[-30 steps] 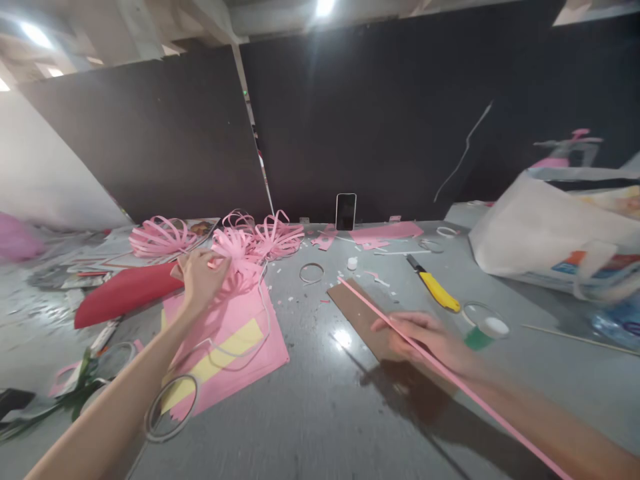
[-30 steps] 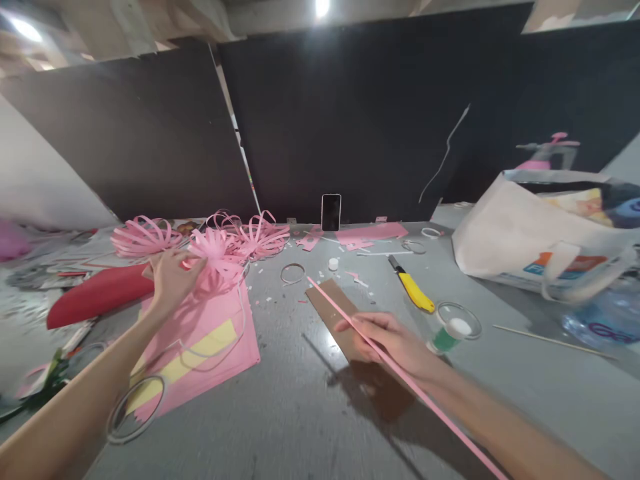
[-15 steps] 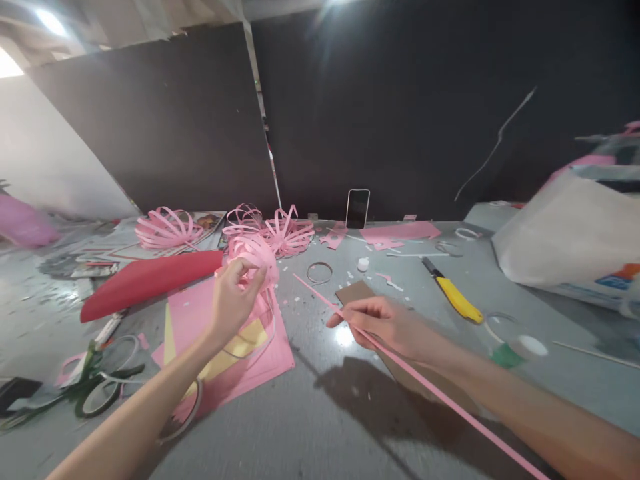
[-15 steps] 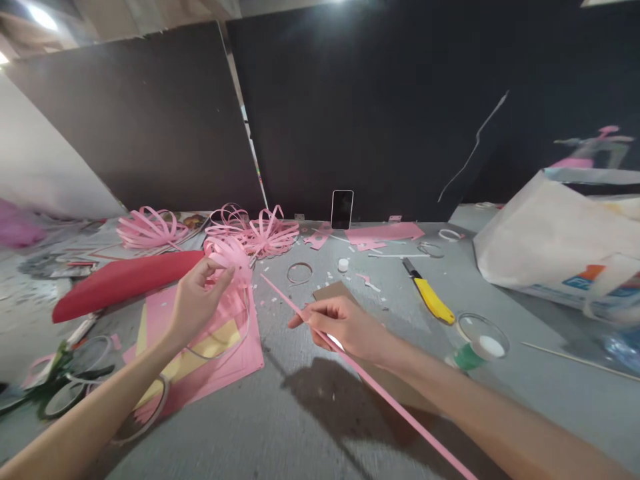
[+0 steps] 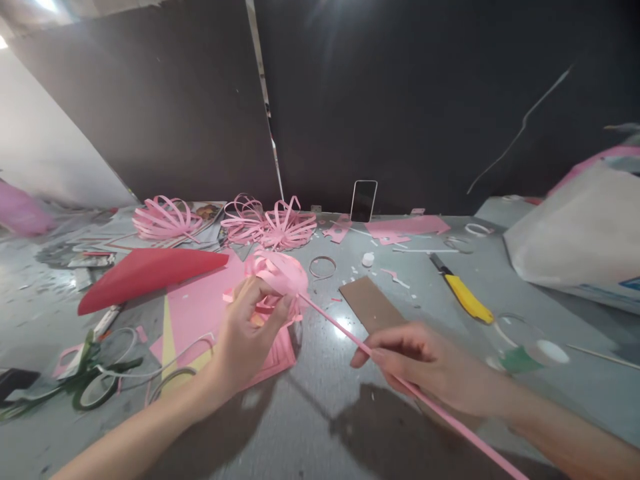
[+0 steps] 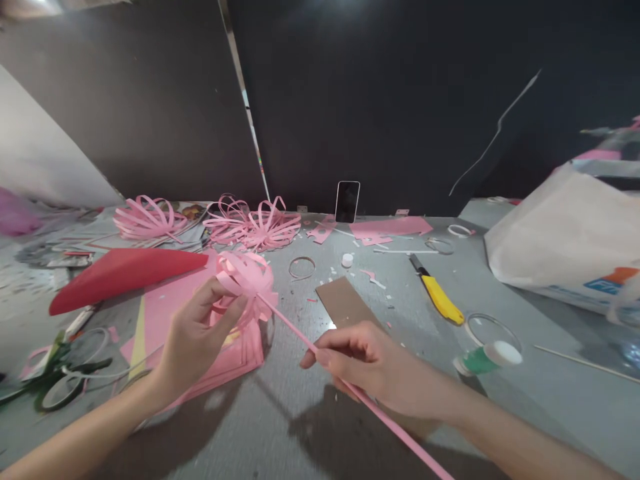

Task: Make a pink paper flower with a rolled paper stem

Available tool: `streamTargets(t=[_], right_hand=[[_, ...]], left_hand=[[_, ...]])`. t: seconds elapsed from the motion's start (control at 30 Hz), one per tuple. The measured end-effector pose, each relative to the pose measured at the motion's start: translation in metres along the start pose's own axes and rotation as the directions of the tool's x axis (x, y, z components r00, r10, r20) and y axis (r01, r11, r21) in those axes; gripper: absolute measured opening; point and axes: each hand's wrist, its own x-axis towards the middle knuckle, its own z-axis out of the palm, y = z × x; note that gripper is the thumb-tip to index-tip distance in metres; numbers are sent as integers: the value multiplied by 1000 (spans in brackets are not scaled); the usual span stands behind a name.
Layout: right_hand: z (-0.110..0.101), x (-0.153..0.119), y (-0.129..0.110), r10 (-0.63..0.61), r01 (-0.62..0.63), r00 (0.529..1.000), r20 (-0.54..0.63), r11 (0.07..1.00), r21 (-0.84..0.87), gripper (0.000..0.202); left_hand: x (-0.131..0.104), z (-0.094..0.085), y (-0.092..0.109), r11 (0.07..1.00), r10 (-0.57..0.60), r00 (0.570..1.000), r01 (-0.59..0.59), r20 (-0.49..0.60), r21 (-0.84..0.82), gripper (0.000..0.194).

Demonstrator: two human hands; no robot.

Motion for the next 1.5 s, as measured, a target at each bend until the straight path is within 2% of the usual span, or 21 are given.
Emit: streamTargets(t=[0.17, 0.4, 0.6, 0.73, 0.87, 0.97, 1.07, 1.17, 1.27, 1.33, 1.4, 1.5], right_hand=[[-1, -18, -4, 26, -26, 1000, -12, 1000, -11, 57], [-2, -39, 6, 111, -110, 994, -4, 992, 60, 59], [-8, -53, 6, 139, -143, 987, -80, 989, -42, 59], [-10, -57, 4, 141, -147, 987, -82, 986, -82, 62], [-10, -56, 4, 138, -143, 988, -67, 987, -76, 60], [-10, -54, -1, 99, -107, 992, -82, 989, -100, 61], [-12, -51, -7, 63, -74, 992, -106, 992, -101, 58], [-12, -49, -8, 82, -89, 992, -98, 993, -76, 60], [-11, -46, -7, 113, -117, 987, -118, 993, -24, 67], [-11, -44, -7, 105, -106, 979, -177, 994, 3, 69], [-12, -43, -6, 61, -62, 971, -230, 998, 1, 59], [-17, -42, -3, -64, 61, 969, -239, 998, -20, 38]], left_hand=[[2, -4, 17, 998, -41, 998, 44, 57, -46, 17], [10, 11, 26, 995, -16, 996, 24, 84, -95, 16], [9, 20, 27, 998, -16, 983, 26, 185, -51, 16], [8, 22, 27, 998, -22, 971, 34, 237, -47, 22], [12, 21, 26, 1000, -7, 977, 3, 213, 22, 22], [25, 15, 18, 997, -15, 986, 3, 166, 73, 21], [40, 7, 3, 995, -91, 986, 86, 137, 43, 21], [47, 4, -7, 985, -165, 977, 171, 135, -33, 22], [47, 5, -8, 974, -189, 969, 206, 157, -99, 21], [45, 8, -5, 955, -220, 958, 250, 185, -158, 22], [42, 11, -3, 916, -271, 934, 325, 233, -235, 24], [40, 15, -5, 822, -354, 878, 456, 322, -339, 28]])
